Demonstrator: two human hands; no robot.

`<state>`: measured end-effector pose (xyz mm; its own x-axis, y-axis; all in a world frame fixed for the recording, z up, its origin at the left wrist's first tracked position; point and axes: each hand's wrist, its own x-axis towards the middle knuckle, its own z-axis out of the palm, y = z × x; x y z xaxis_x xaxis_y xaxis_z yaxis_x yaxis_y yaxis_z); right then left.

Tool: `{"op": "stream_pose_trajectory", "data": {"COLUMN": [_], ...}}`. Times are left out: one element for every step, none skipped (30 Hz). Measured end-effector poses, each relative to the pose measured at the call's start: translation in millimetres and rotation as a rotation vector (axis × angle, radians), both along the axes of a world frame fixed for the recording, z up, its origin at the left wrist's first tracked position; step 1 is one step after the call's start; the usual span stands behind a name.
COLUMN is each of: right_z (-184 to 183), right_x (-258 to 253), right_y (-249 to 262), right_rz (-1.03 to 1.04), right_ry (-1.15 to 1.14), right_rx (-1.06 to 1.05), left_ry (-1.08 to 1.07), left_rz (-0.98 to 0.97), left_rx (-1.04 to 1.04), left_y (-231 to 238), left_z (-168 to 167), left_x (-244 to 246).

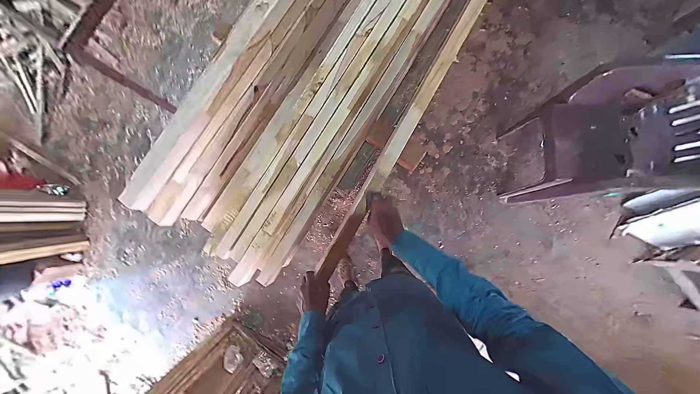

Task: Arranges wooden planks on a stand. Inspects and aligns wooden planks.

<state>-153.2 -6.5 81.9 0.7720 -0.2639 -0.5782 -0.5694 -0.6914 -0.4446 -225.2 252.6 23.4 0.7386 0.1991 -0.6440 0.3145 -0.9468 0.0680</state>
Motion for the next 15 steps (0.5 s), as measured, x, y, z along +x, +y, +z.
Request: {"op": "stream_pose_trajectory", "data": {"right_z": [1,-2,-6,-7,-4,4,15,25,29,25,18,12,7,4,-1], "right_x": [-19,-39,-56,-70,-79,-81,-77,-71,-66,-62,-58,-51,-42,-30,-16], "right_y": [27,56,82,104,118,121,113,98,76,51,27,3,-18,-37,-51], "right_rz": [0.051,0.099,0.146,0.208,0.266,0.283,0.284,0.274,0.234,0.173,0.107,0.047,0.000,-0.037,-0.060], "right_ry": [0.004,0.004,0.024,0.064,0.106,0.146,0.166,0.164,0.106,-0.025,-0.169,-0.270,-0.332,-0.359,-0.389], "right_rx": [0.045,0.084,0.109,0.107,0.083,0.075,0.086,0.116,0.158,0.207,0.256,0.286,0.296,0.284,0.240], "left_ry": [0.016,0.031,0.014,-0.023,-0.075,-0.123,-0.125,-0.081,-0.017,0.043,0.101,0.129,0.139,0.143,0.151], "left_rz": [-0.011,-0.019,-0.036,-0.078,-0.148,-0.213,-0.238,-0.245,-0.254,-0.275,-0.294,-0.295,-0.294,-0.292,-0.302], "left_rx": [0.031,0.046,0.051,0.066,0.080,0.067,0.044,-0.004,-0.067,-0.105,-0.123,-0.142,-0.149,-0.150,-0.142], "left_y": [0,1,3,6,10,13,15,16,19,22,27,32,35,37,38], "left_z": [-4,-5,-8,-13,-20,-26,-28,-24,-18,-10,-2,3,6,7,6], "left_x": [2,3,3,1,-2,-7,-6,-1,6,15,22,27,30,32,35]}}
